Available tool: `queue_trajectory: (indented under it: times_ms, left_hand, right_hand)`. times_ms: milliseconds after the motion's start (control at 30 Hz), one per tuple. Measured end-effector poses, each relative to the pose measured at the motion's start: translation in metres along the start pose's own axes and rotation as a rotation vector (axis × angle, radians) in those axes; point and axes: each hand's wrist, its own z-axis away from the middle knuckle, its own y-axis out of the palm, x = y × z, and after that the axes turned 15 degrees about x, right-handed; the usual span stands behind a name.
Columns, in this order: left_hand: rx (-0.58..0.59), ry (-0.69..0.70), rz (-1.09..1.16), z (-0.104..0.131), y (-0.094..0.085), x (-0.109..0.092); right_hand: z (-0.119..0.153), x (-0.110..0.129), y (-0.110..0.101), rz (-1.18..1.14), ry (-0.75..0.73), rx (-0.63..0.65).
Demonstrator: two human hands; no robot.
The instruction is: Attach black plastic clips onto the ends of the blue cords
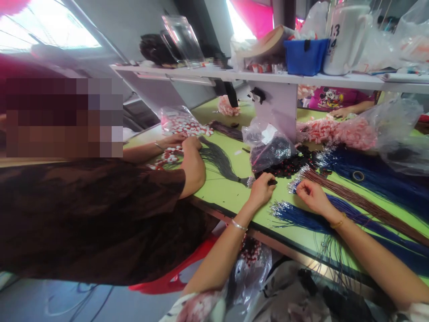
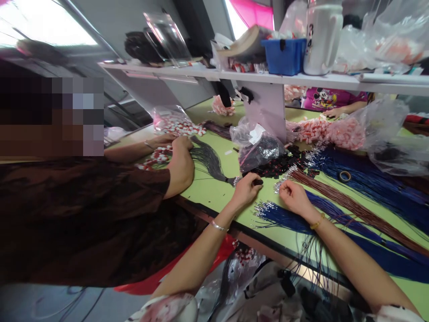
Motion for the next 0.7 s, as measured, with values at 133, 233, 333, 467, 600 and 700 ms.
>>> queue_trajectory:
  times_ms: [133,233,333,467,600,700]
  left_hand:
    - [-0.026,-0.085,0.539,0.014,0.001,-0.009]
    - [0.005,-0.045,0.956,0.027,0.004,-0.026]
    - [0.065,-0.001,1.229,0.039,0.011,-0.044]
    - [0.131,-0.077,1.404,0.049,0.026,-0.06]
    - [0.202,-0.089,1.549,0.054,0.041,-0.067]
    - [0.245,-0.094,1.646,0.056,0.048,-0.067]
  right_hand:
    - [0.009,-0.002,0.003,-0.094,0.026,-0.016]
    - [0.018,0.001,0.004,-0.12,0.043,-0.024]
    - [0.026,0.005,0.004,-0.088,0.052,-0.023]
    - [0.034,0.01,0.003,-0.02,0.044,0.0]
    - [0.041,0.011,0.004,0.055,0.033,0.009]
    - [0.044,0.012,0.006,0.135,0.041,0.009]
